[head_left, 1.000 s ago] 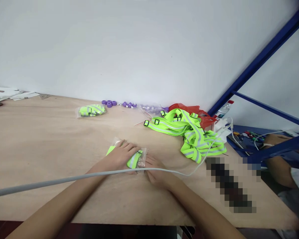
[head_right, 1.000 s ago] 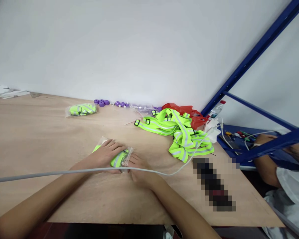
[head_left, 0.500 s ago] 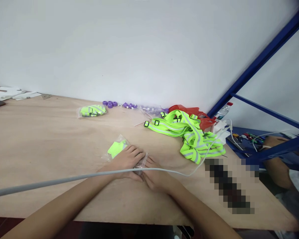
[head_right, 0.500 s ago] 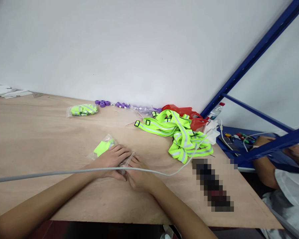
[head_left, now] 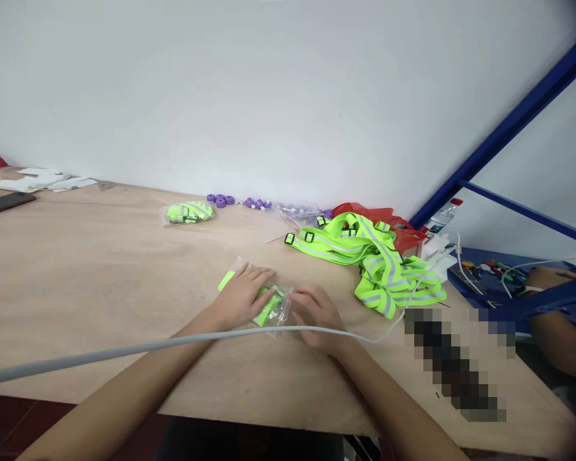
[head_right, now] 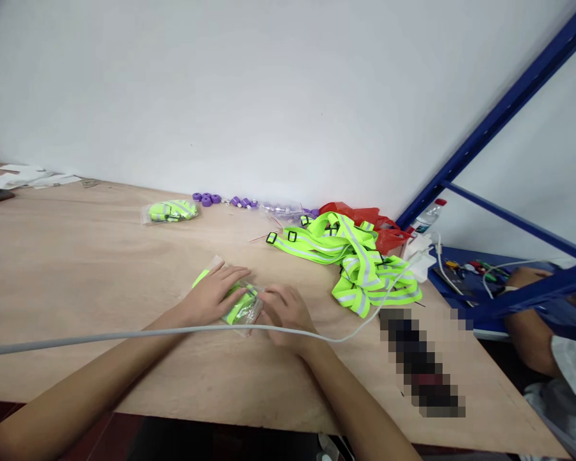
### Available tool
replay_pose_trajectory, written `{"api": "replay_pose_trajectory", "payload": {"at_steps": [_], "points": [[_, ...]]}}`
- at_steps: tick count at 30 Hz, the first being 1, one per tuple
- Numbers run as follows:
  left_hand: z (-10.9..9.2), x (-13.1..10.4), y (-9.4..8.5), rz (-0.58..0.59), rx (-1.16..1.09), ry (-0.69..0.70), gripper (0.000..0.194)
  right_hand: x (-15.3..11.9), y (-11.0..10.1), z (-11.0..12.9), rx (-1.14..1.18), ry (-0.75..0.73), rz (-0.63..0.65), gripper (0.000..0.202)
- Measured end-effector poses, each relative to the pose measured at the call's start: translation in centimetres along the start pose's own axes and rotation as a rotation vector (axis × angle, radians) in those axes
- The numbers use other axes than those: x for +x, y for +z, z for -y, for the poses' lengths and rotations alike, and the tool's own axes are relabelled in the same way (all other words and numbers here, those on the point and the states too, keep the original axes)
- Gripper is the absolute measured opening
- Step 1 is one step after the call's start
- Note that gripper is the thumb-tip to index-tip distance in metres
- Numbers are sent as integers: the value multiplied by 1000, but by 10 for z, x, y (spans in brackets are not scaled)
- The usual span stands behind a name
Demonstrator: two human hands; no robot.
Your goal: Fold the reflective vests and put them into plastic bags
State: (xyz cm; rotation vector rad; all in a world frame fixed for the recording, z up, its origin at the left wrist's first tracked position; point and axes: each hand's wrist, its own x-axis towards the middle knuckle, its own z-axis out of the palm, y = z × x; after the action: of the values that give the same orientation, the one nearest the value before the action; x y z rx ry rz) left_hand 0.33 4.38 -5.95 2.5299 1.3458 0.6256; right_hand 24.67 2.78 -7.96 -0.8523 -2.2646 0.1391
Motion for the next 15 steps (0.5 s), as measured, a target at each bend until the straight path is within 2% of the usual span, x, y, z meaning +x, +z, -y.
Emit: {"api": "replay_pose_trajectory", "payload": {"at_steps": [2, 4, 9, 12, 15], "points": [[0, 0, 8, 35, 72, 17, 47, 1, 3, 0, -50, -75, 101, 39], [-1, -1, 14, 47, 133, 30, 48, 2, 7, -2, -78, -118, 152, 39], [-6, -3, 19, 33, 225, 24, 54, 0, 17, -12, -70, -150, 109, 27], [-7, -3, 19, 47, 249, 19, 58, -1, 16, -13, -66, -137, 127, 27], [-8, -4, 21, 38, 284, 56, 54, -1, 12, -12, -61, -159, 167, 28]]}}
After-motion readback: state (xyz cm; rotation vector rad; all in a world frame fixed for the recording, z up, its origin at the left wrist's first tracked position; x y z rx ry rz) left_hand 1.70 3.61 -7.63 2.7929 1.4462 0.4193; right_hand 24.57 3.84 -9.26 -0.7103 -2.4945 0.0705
